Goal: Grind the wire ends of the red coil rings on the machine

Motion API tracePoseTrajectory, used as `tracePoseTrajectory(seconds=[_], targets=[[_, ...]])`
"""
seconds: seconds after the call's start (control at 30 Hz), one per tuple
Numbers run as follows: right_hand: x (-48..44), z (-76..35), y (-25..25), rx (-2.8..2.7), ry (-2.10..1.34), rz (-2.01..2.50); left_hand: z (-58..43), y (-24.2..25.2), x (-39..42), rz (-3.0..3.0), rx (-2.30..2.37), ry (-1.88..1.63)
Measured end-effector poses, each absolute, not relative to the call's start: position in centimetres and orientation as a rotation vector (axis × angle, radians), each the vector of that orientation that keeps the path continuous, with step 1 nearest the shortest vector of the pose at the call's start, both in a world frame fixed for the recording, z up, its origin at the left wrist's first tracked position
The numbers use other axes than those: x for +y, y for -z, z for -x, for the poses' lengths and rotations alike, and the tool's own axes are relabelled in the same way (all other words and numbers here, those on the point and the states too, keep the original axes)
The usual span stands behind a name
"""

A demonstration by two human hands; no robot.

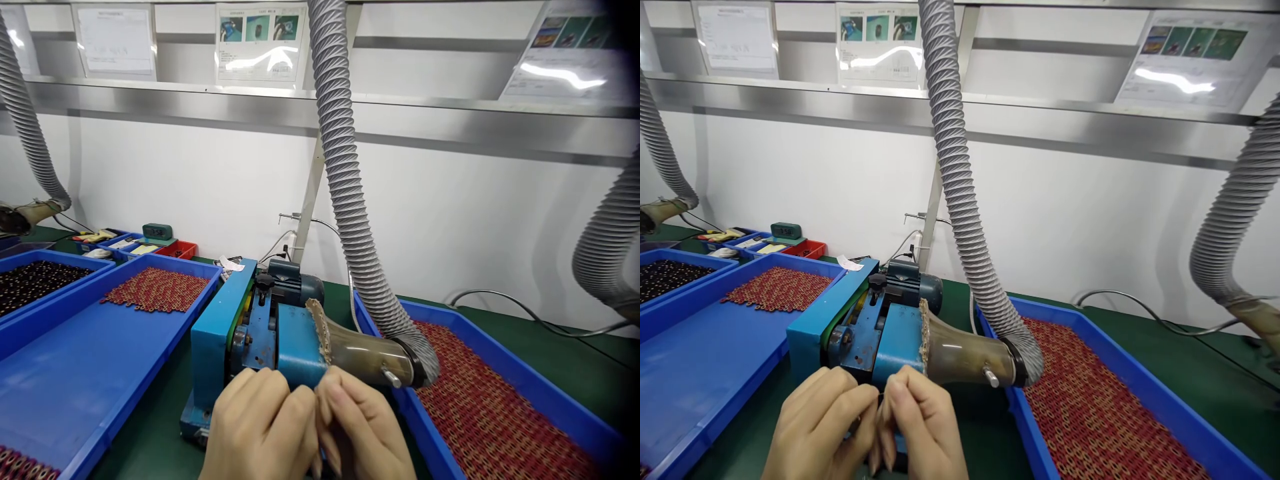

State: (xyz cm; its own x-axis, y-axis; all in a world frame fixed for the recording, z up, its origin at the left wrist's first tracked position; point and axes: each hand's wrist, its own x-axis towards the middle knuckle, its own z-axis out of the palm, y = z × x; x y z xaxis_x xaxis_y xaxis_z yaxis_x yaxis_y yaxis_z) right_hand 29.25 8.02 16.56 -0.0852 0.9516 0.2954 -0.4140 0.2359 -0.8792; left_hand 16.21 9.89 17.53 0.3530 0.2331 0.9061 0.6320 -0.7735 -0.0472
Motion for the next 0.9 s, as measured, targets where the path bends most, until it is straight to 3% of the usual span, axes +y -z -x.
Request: tracePoseTrajectory(seconds=[0.2,0.47,0.57,0.63,0.73,0.83,0.9], targets=[[8.8,-30.5,-16.8,-1.395,-0.463,0.485,-16.0,-18.3,9.5,2.479,-0.908,1.802],[9.8,-31.5,-16.8,-1.640,-0.362,0.366,-16.3,-18.4,9.2,2.615,-0.992,1.936],[9.5,-31.0,-16.4,-1.629,-0.265,0.435,-16.5,-17.9,9.5,2.536,-0.917,1.813],[9.1,-30.5,-16.2,-1.556,-0.312,0.586,-16.4,-17.7,9.7,2.435,-0.828,1.621],[8.6,-29.8,-16.2,-1.361,-0.773,0.772,-16.3,-17.5,9.9,2.274,-0.729,1.387],[8.6,-29.8,-16.3,-1.210,-1.212,0.606,-16.2,-17.5,9.8,2.225,-0.778,1.413],[8.8,-30.0,-16.5,-1.222,-1.084,0.517,-16.2,-17.6,9.7,2.295,-0.859,1.567]])
